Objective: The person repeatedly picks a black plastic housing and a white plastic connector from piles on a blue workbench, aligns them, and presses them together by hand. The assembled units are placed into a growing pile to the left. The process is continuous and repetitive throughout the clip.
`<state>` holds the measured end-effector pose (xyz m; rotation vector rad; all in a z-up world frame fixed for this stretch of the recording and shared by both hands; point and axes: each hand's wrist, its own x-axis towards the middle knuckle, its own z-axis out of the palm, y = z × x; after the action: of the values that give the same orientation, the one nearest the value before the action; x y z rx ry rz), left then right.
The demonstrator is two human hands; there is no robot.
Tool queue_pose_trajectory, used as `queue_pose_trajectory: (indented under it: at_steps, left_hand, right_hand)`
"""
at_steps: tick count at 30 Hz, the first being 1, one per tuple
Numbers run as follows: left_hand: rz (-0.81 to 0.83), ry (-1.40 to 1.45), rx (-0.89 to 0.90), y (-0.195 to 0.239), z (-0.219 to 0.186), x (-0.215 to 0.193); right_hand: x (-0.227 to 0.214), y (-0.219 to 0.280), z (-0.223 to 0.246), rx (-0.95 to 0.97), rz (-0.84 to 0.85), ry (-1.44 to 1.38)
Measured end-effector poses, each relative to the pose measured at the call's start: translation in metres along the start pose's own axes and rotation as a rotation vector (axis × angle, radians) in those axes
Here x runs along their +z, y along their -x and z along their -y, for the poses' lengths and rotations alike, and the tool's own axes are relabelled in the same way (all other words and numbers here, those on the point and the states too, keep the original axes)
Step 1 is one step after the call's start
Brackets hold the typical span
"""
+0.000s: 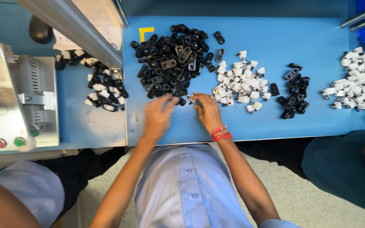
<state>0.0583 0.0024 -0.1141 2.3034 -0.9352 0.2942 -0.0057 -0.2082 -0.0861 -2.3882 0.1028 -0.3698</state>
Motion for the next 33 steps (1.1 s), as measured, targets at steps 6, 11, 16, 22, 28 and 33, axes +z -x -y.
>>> queue_pose_trajectory:
  at_steps: [6,11,16,22,28,33]
  left_hand:
    - [-0.043,0.101,-0.014,-0.010,-0.009,0.009]
    - [-0.061,0.749,-0.412,0.015,-0.030,-0.002]
    - [-0.087,0.918,-0.698,0.006,-0.061,0.007]
    - [0.257,0.449,-0.245,0.011,-0.059,-0.030]
    - [0.296,0.322,-0.238,0.025,-0.056,-0.021]
    - [0.162,1.108,-0.531,0.029,-0.062,0.003]
  right_hand:
    - [-0.012,0.014,0.016,0.124,-0.002,-0.272]
    - [-0.038,0.035,0.050,0.159,-0.011,-0.366]
    - [-0.042,0.035,0.058,0.132,-0.023,-0.291]
    - [-0.072,0.043,0.018,0.152,-0.038,-0.310]
    - [-0.092,0.048,0.005,0.269,0.132,-0.333]
    - [-0.074,0.052,0.022,0.127,0.095,-0.382]
